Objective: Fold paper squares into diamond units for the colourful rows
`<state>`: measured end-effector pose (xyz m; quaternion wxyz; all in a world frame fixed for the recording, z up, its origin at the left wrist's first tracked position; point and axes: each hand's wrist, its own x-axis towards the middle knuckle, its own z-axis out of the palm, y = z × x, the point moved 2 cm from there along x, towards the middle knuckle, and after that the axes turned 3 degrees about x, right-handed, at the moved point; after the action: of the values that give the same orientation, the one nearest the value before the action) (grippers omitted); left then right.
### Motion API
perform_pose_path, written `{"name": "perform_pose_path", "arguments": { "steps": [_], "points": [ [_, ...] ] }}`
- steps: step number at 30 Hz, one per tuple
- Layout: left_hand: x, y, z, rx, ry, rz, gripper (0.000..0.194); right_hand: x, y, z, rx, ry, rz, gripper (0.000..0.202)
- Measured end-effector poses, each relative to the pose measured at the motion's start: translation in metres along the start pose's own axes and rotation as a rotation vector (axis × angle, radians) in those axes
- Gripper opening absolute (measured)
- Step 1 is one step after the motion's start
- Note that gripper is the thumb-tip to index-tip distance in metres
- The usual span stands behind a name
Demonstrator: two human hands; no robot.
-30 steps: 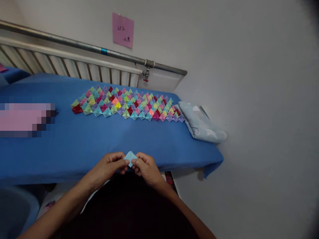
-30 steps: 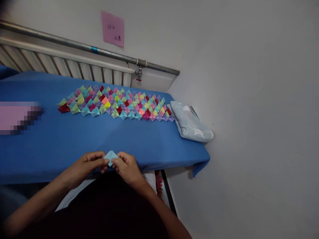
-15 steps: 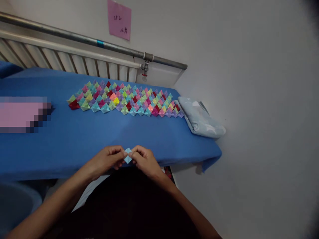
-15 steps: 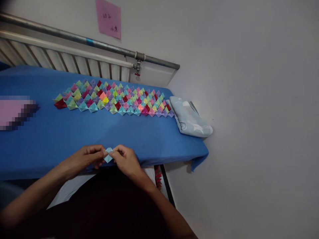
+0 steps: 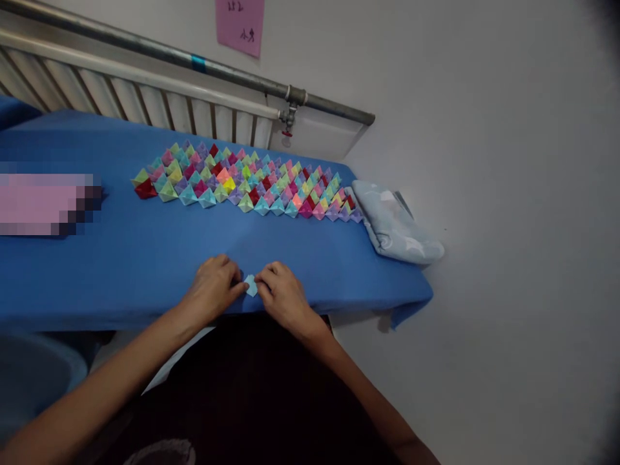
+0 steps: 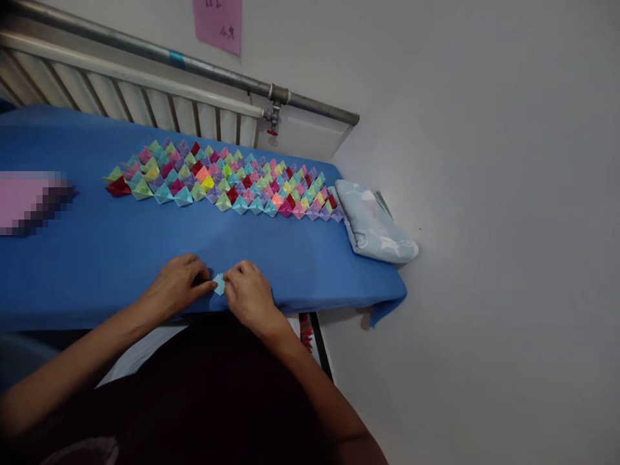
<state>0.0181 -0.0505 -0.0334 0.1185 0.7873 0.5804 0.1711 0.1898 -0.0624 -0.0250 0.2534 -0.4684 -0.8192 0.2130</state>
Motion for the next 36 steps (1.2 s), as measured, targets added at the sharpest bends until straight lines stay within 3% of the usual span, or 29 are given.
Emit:
{"name": "perform_pose_path", "arguments": {
  "steps": [5, 8, 15, 24, 31, 36],
  "points": [
    [-0.012, 0.006, 0.003, -0.063, 0.092, 0.271, 0.021, -0.008, 0.005, -0.001, 0.009, -0.045, -0.136, 0.028],
    [-0.02, 0.007, 0.003, -0.053, 0.117, 0.346, 0.026, -0.009, 0.006, -0.003, 0.025, -0.06, -0.15, 0.027],
    [-0.029, 0.006, 0.001, 0.032, 0.161, 0.418, 0.02, -0.006, 0.011, -0.006, 0.047, -0.105, -0.193, 0.022],
    [-0.025, -0.001, 0.007, -0.023, 0.188, 0.361, 0.023, -0.006, 0.018, -0.003, 0.03, -0.084, -0.281, 0.021],
    [-0.026, -0.001, 0.008, 0.04, 0.273, 0.416, 0.022, -0.006, 0.018, -0.002, -0.001, -0.051, -0.293, 0.018],
    [-0.032, 0.004, 0.01, 0.145, 0.416, 0.484, 0.016, -0.006, 0.019, 0.001, -0.045, -0.027, -0.276, 0.017]
  ]
}}
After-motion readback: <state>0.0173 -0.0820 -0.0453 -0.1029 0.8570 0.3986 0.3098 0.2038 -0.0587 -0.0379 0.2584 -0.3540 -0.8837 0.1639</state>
